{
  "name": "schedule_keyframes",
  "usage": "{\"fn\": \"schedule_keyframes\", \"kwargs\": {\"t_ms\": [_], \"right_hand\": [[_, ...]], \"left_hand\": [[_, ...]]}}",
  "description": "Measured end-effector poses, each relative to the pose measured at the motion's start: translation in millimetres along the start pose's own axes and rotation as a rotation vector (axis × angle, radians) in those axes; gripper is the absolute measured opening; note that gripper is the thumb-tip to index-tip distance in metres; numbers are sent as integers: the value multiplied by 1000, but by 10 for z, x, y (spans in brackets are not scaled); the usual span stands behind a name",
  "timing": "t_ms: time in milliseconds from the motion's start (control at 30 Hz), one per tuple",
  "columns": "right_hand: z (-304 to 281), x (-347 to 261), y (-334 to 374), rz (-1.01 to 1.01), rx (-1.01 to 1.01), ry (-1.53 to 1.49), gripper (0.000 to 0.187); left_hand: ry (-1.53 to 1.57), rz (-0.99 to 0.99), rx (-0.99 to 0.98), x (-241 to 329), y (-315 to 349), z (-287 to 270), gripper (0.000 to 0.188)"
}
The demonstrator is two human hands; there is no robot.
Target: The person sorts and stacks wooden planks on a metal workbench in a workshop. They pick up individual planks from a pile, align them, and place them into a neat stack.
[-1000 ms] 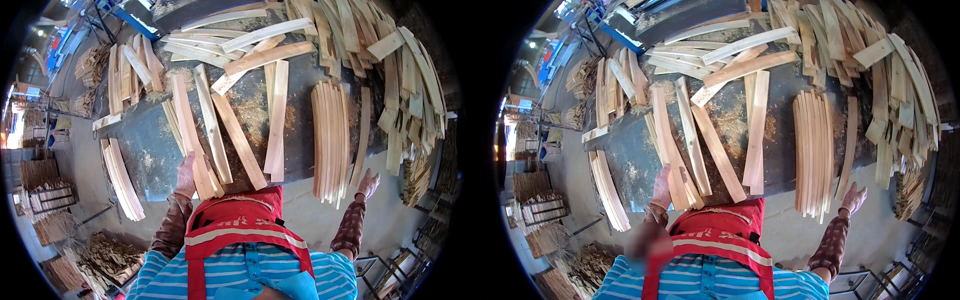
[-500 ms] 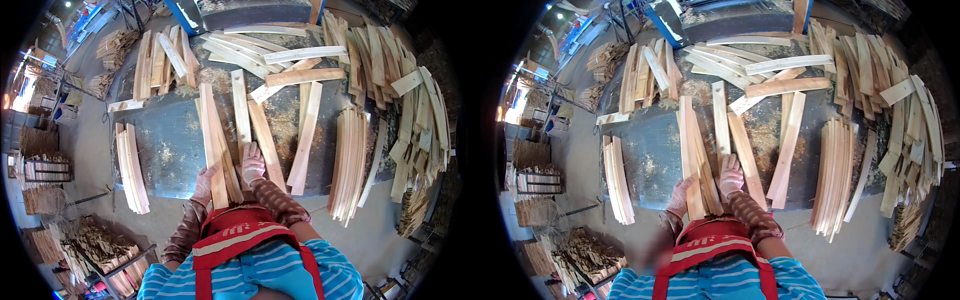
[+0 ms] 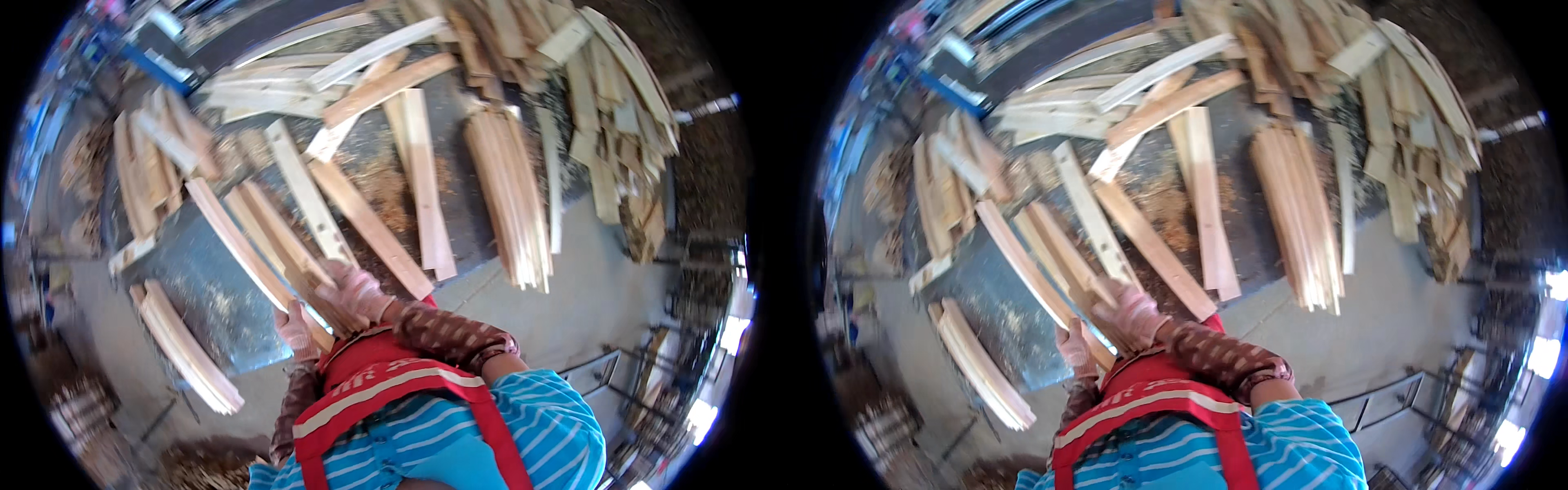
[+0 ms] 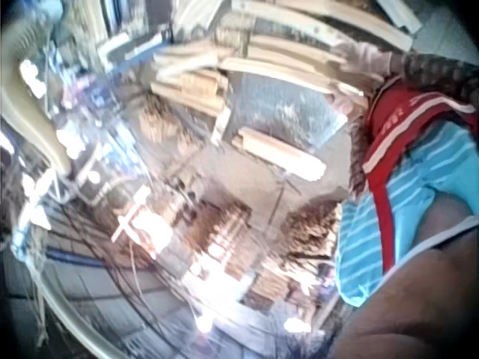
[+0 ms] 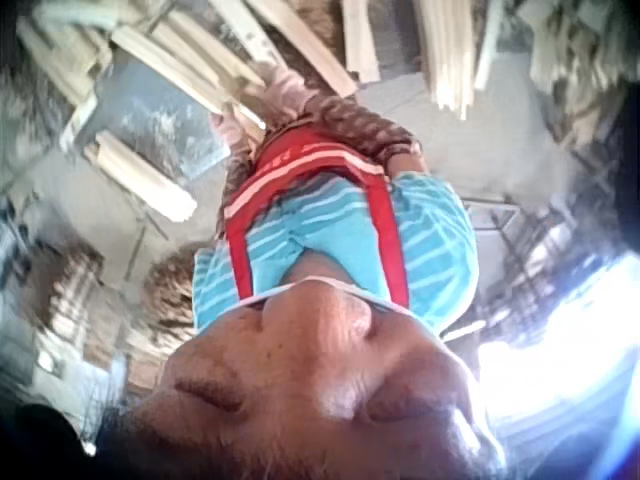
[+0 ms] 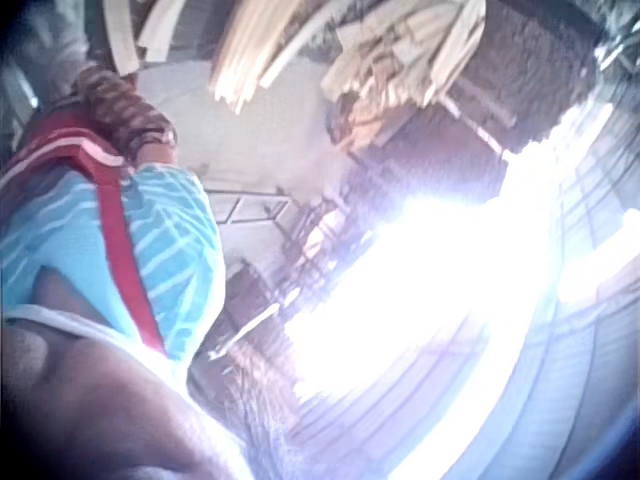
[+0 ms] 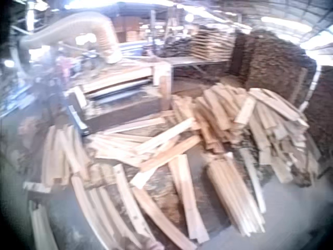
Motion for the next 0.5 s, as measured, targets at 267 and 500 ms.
{"fn": "schedule_keyframes", "kwargs": {"t_ms": [267, 500], "right_hand": [[-1297, 752, -259, -55, 757, -191, 60], [-3213, 1507, 730, -26, 1002, 1073, 76]], "left_hand": [[-663, 294, -1002, 696, 956, 2135, 84], [-921, 294, -240, 288, -78, 2087, 94]]}}
Point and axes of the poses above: each hand's wrist, its own y-axis away from the middle knuckle, its own z-axis out of the palm, x = y × z, the point moved 10 cm from there along -y, towards the middle knuckle, and after that the axes turned 7 degrees about x, right-handed, at the moved point
